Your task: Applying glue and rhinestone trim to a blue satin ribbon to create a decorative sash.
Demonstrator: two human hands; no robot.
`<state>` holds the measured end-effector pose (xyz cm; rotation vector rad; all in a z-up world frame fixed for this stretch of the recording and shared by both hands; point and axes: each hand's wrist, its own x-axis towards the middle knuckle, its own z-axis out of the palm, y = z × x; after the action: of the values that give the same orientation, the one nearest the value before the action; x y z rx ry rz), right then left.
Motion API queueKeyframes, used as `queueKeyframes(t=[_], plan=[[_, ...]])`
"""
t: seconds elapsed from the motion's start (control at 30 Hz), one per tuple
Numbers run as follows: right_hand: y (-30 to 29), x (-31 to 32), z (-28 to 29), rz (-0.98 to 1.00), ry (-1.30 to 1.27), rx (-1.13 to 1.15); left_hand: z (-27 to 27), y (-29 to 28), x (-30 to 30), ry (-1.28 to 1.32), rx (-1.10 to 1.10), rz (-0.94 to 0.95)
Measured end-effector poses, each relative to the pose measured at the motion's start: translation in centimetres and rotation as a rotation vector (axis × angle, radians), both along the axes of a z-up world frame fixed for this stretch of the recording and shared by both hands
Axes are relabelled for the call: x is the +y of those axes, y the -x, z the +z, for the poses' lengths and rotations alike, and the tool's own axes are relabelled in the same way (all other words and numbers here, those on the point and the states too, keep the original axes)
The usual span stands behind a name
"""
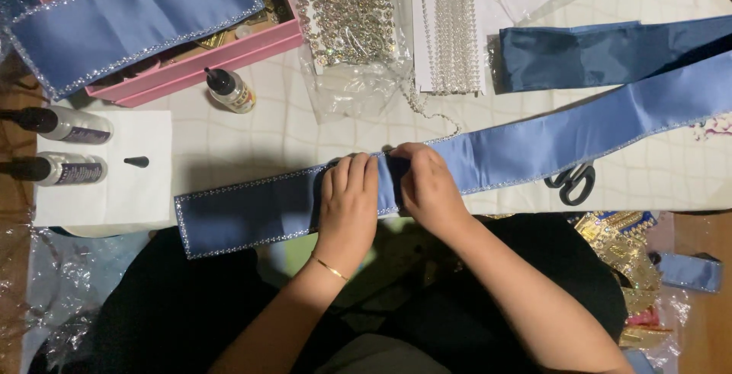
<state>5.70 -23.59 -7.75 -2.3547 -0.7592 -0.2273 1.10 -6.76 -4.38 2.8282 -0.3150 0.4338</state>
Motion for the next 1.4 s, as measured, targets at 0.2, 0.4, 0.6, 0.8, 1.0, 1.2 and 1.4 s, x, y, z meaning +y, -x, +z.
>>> queueKeyframes(t=[0.2,0.4,0.6,0.8,1.0,1.2,1.4], plan=[[-0.2,0.2,0.7,0.028,0.012,-0.029,-0.5,0.1,0.0,0.012,0.026,-0.008],[-0.2,0.3,1.3,0.025,0.036,-0.017,0.0,0.4,-0.4,-0.024,0.061,0.013],[-0.4,0.2,1.8,0.031,0.053,-0.022,-0.5,0.3,-0.7,-0.045,0.030,0.020],[-0.8,0.1,2.1,0.063,0.048,-0.016,-1.0,0.1,-0.7,-0.062,0.026,0.029],[-0.9,-0.1,2.2,0.045,0.083,-0.058,-1.9,0.1,-0.9,-0.070,0.004,0.031],[-1.0,-0.1,2.3,0.060,0.107,-0.078,-1.4,0.2,-1.0,-0.111,0.019,0.029],[-0.8,0.1,1.9,0.018,0.088,-0.111,-1.4,0.4,-1.2,-0.140,-0.024,0.047]])
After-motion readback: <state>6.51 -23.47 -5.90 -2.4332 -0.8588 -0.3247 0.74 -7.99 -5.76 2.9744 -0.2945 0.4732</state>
